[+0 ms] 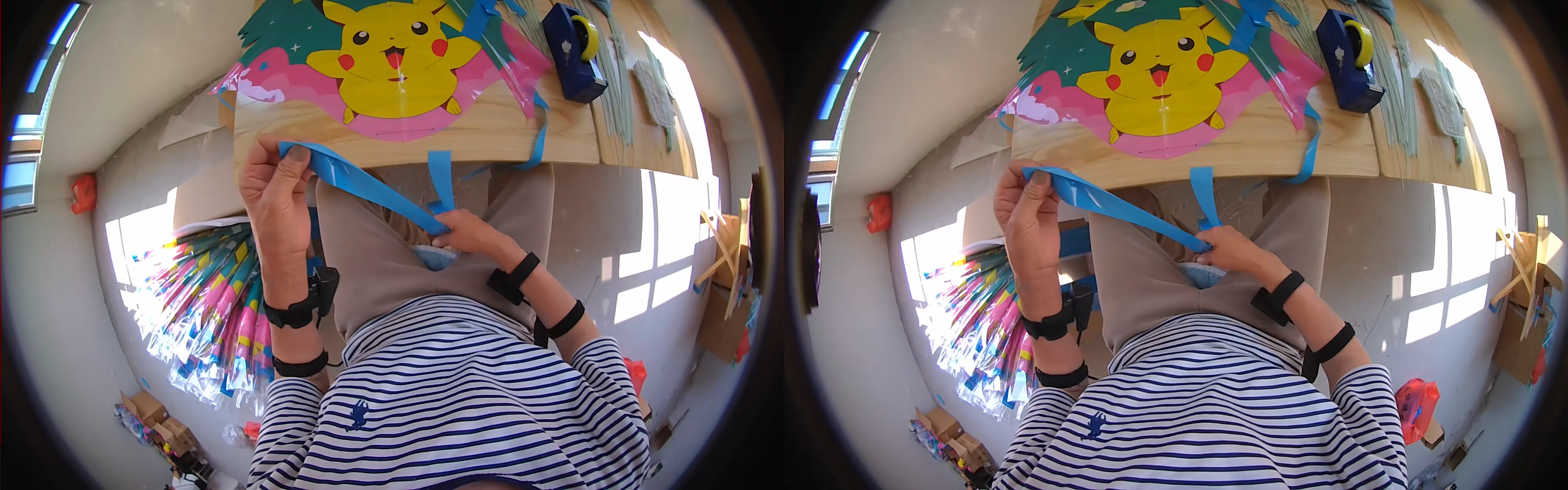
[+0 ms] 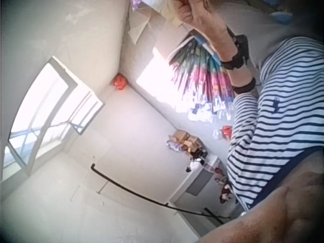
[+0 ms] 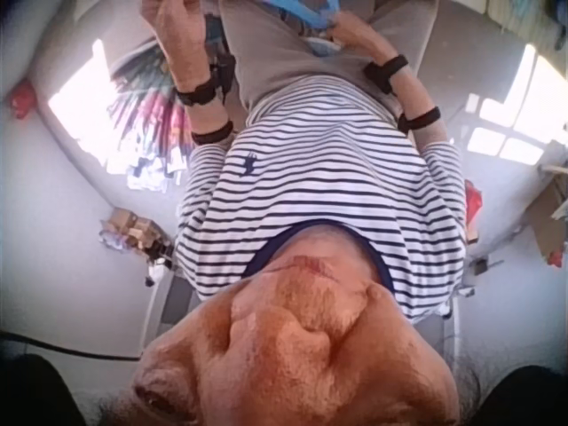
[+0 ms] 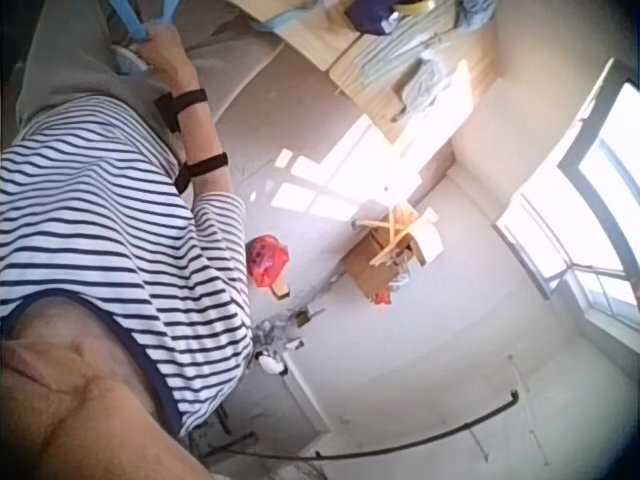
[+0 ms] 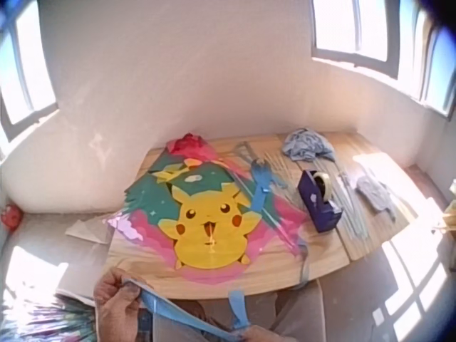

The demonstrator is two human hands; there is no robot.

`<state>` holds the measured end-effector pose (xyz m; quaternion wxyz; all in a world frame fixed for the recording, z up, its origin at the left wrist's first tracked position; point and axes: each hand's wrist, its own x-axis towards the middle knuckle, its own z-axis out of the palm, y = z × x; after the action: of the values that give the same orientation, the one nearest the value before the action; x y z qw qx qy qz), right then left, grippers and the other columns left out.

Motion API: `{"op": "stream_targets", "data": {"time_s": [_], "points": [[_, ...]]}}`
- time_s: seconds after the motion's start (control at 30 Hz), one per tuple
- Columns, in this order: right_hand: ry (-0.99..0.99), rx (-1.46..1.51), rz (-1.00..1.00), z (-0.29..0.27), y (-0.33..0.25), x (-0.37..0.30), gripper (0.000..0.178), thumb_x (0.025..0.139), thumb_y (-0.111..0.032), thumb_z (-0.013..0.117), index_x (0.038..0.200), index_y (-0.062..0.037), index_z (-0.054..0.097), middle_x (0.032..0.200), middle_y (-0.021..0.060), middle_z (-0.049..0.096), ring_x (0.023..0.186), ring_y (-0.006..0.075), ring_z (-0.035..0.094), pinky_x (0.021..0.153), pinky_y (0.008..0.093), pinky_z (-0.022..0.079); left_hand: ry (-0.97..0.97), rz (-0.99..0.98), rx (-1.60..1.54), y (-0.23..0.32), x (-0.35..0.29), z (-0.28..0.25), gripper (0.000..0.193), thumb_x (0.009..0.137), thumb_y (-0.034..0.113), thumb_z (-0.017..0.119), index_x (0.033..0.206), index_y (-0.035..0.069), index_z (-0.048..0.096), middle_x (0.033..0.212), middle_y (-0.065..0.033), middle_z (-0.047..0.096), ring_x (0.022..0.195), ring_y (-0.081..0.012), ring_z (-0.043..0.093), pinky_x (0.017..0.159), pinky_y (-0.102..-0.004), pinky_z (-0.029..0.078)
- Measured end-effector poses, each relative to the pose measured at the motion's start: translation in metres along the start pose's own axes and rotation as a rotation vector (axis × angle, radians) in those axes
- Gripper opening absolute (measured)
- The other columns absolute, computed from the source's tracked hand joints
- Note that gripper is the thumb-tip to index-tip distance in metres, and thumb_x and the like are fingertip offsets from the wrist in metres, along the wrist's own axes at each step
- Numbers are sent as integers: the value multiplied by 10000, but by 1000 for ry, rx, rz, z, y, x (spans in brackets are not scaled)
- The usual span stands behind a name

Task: Assemble a kite by attaching colored ribbons and tape to the plastic kite body.

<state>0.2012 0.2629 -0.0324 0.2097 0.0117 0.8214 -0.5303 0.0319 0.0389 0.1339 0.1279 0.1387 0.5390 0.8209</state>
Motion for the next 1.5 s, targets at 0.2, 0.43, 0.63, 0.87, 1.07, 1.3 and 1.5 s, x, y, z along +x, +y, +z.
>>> {"op": "stream_targets", "data": {"time_s": [0.2,0.43,0.63,0.87,1.07,1.3,1.5], "points": [[281,-543,-87,-26,-48,3,211,792,-33,685,1001,-3,688,1030,193,695,968,366,651,846,388,520,-57,-66,468,25,2,-12,73,908,55,689,934,26,626,847,-21,656,775,-92,608,754,-235,496],[475,310,-119,-38,-126,23,254,863,-176,708,945,62,678,916,142,711,853,292,651,777,364,509,-294,-168,690,-63,8,7,116,836,-22,676,860,-2,564,729,-32,558,703,-101,510,657,-252,446],[185,807,97,2,-73,44,225,915,-208,690,917,17,709,819,69,703,800,146,656,756,309,504,-304,-165,723,-85,22,10,108,842,-23,662,883,-6,564,766,-14,552,740,-91,511,675,-258,447],[75,543,152,22,-59,56,382,839,-262,758,1075,32,693,924,103,704,858,219,669,794,326,528,-245,-177,703,-92,30,2,83,852,-33,657,887,-2,589,795,8,585,759,-73,527,696,-246,451],[-127,-328,400,40,87,51,428,787,-234,761,1158,-34,681,1140,224,679,1084,386,652,880,437,545,-187,-276,654,-60,14,-18,126,826,-30,672,838,5,551,720,2,531,706,-97,487,656,-260,425],[545,-312,185,3,-44,63,265,823,-143,680,1056,-17,702,1003,227,683,903,412,663,775,470,552,-559,-484,770,-61,-20,-26,147,815,-25,670,857,4,532,751,-8,517,735,-88,471,672,-244,417],[598,166,-133,18,-66,58,265,864,-212,703,1021,1,698,861,158,686,702,290,644,668,365,519,-521,-437,723,-62,-10,-18,144,815,-12,670,851,1,531,753,-13,506,736,-93,462,672,-255,419]]}}
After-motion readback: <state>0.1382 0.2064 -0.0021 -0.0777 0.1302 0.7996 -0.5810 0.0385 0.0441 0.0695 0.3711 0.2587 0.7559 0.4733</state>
